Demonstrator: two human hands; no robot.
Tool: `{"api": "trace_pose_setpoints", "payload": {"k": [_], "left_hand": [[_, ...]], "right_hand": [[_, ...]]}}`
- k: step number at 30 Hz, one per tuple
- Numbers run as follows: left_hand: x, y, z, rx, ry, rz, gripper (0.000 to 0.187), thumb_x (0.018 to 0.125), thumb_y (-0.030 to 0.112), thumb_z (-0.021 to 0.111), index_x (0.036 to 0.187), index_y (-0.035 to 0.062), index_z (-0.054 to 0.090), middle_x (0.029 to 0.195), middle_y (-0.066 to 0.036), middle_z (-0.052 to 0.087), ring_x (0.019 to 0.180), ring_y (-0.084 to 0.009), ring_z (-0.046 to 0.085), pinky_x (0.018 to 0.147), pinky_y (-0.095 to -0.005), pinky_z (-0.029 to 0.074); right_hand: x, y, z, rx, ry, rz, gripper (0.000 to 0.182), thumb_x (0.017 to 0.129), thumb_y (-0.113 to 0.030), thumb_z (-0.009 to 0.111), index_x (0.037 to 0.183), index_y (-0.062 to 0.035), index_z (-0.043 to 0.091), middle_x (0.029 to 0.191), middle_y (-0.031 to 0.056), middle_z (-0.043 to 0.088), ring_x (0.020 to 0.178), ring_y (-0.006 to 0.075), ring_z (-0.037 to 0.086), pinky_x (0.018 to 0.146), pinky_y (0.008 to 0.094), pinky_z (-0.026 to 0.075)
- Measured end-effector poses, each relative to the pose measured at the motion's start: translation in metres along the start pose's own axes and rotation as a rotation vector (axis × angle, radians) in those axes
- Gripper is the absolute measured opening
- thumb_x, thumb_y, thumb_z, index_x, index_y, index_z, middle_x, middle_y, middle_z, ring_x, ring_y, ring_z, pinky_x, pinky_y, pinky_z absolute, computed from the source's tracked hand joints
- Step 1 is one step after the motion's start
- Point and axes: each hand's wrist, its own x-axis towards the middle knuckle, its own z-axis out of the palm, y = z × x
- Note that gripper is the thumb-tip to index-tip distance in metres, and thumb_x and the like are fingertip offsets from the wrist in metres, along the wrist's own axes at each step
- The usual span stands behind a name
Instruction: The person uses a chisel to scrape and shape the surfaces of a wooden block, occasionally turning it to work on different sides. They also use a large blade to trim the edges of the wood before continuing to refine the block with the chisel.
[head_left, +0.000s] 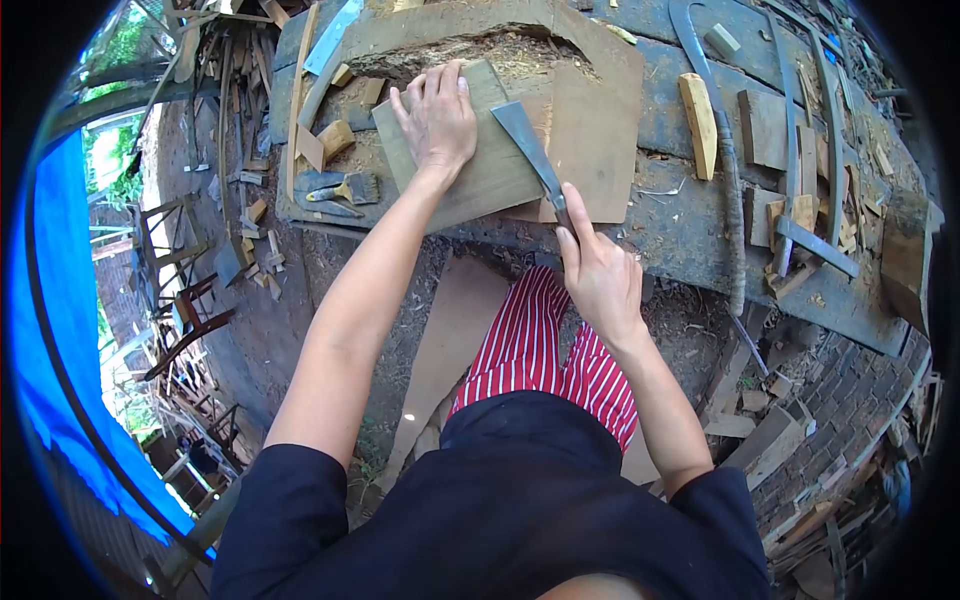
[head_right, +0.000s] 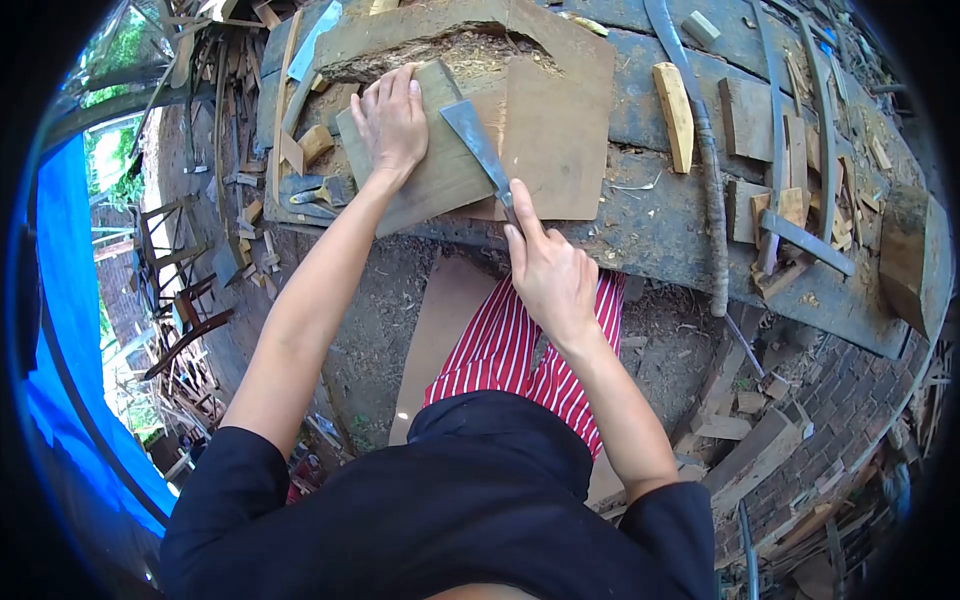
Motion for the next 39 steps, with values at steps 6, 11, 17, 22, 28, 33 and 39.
{"api": "trace_pose_setpoints", "payload": {"k": [6,11,17,22,28,33,39], "left_hand": [[0.003,-0.001,0.000,-0.013,0.031,-0.076,0.036,0.102,0.030,0.040,0.133,0.0190,0.055,0.132,-0.002,0.057,0.129,-0.0237,0.045,0.118,-0.0561,0.015],[0.003,-0.006,0.001,-0.015,0.001,-0.018,0.036,0.102,0.031,0.040,0.133,0.0191,0.055,0.133,-0.002,0.057,0.130,-0.0243,0.045,0.117,-0.0563,0.016],[0.004,-0.003,0.002,-0.031,0.041,-0.072,0.036,0.103,0.030,0.039,0.132,0.0206,0.056,0.131,-0.002,0.058,0.129,-0.0248,0.046,0.117,-0.0551,0.017],[-0.002,-0.014,-0.007,-0.088,-0.025,0.232,0.034,0.102,0.026,0.041,0.131,0.0195,0.057,0.131,-0.001,0.059,0.130,-0.0225,0.047,0.119,-0.0505,0.019],[-0.007,-0.020,-0.002,-0.276,0.030,0.389,0.034,0.102,0.027,0.041,0.131,0.0227,0.058,0.131,0.001,0.059,0.132,-0.0212,0.045,0.120,-0.0511,0.019],[-0.017,-0.008,-0.003,0.039,0.014,0.017,0.030,0.102,0.036,0.041,0.121,0.0238,0.060,0.127,0.002,0.056,0.132,-0.0184,0.039,0.107,-0.0693,0.018],[-0.030,0.011,-0.007,0.043,-0.017,-0.189,0.030,0.102,0.037,0.039,0.120,0.0240,0.060,0.128,0.001,0.052,0.133,-0.0221,0.036,0.103,-0.0733,0.019]], "right_hand": [[0.034,-0.003,0.001,-0.141,0.007,-0.018,0.048,0.099,-0.035,0.051,0.146,-0.0288,0.042,0.067,0.0190,0.066,0.060,0.0389,0.067,0.052,0.0503,0.054],[0.010,0.001,0.002,-0.106,-0.006,-0.041,0.048,0.099,-0.035,0.052,0.146,-0.0311,0.043,0.069,0.0188,0.067,0.060,0.0382,0.067,0.051,0.0495,0.054],[0.023,0.003,0.002,-0.148,0.037,-0.076,0.051,0.097,-0.036,0.055,0.146,-0.0312,0.042,0.069,0.0174,0.067,0.058,0.0375,0.067,0.049,0.0487,0.053],[-0.017,0.029,0.001,-0.037,-0.045,-0.040,0.053,0.098,-0.034,0.055,0.148,-0.0306,0.040,0.070,0.0173,0.066,0.063,0.0376,0.067,0.054,0.0487,0.054],[-0.042,0.035,-0.005,0.136,-0.007,0.091,0.052,0.100,-0.028,0.053,0.149,-0.0257,0.039,0.085,0.0171,0.070,0.071,0.0369,0.069,0.059,0.0477,0.054],[-0.040,0.015,0.005,0.064,0.040,0.030,0.053,0.100,-0.027,0.053,0.150,-0.0251,0.037,0.082,0.0174,0.069,0.067,0.0360,0.068,0.058,0.0462,0.054],[-0.026,-0.007,0.020,0.201,-0.056,0.140,0.051,0.101,-0.028,0.049,0.150,-0.0214,0.037,0.075,0.0192,0.068,0.067,0.0380,0.068,0.058,0.0485,0.053]]}}
